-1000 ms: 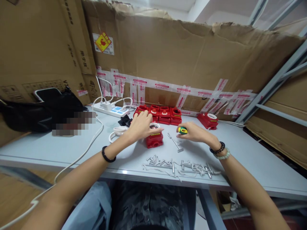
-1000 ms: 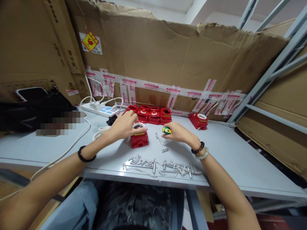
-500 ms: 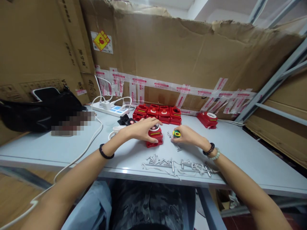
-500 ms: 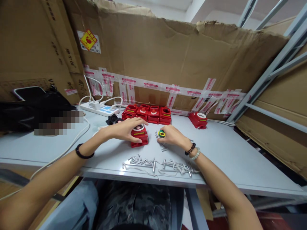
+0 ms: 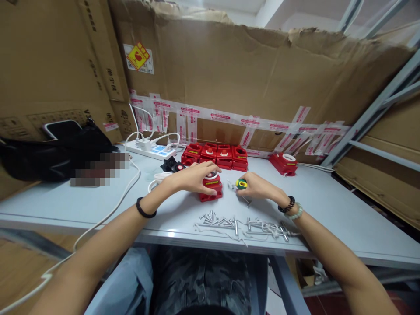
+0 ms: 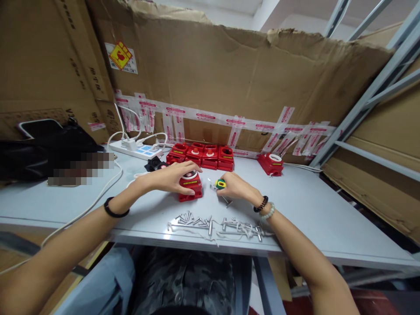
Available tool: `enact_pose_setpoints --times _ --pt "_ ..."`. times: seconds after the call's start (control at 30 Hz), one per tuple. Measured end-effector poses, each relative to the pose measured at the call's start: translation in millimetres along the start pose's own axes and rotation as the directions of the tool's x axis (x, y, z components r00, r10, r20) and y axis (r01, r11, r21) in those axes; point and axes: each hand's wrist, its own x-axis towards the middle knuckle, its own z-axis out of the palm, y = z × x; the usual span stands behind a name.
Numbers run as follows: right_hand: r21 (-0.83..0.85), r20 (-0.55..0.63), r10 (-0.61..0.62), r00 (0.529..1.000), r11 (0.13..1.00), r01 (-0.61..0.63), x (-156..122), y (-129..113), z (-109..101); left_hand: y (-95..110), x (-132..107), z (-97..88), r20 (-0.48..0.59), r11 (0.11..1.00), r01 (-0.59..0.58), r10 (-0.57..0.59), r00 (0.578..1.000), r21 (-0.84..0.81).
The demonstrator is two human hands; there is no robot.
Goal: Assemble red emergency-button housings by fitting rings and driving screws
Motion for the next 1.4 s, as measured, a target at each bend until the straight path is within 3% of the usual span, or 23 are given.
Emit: enact_pose_setpoints --times 0.13,0.4,0.77,1.07,1.23,1.4 --pt "0.013 0.037 -0.036 0.999 0.999 0.036 -0.1 -2.9 6.3 -1.5 0.6 1.5 0.001 1.0 0.002 -0.002 1.0 0.003" --pt "0.021 -0.097 -0.046 0.994 0.999 0.049 6.3 -1.1 8.2 -1.5 -4.9 -10.1 0.018 0.999 -0.03 0.031 0.999 -0.023" --pt "0.035 -0.106 -0.021 0.994 0.999 0.025 10.9 2.5 15.0 -2.8 -4.2 -8.4 0.056 0.998 0.012 -0.009 0.998 -0.054" --pt "0.131 -0.247 -0.081 0.966 0.985 0.116 4.1 -3.2 -4.4 -1.2 -7.6 -12.1 0.125 0.998 0.047 -0.051 0.991 0.038" --pt "0.337 -0.358 -0.106 0.927 0.912 0.235 -7.5 -13.4 -22.7 -3.6 -4.1 -11.9 -0.019 0.992 0.035 -0.033 0.999 0.122" --pt "0.478 -0.263 -0.189 0.946 0.826 0.298 -19.6 -31.1 -26.8 -1.5 0.2 -12.5 -0.211 0.996 0.012 0.007 0.978 0.089"
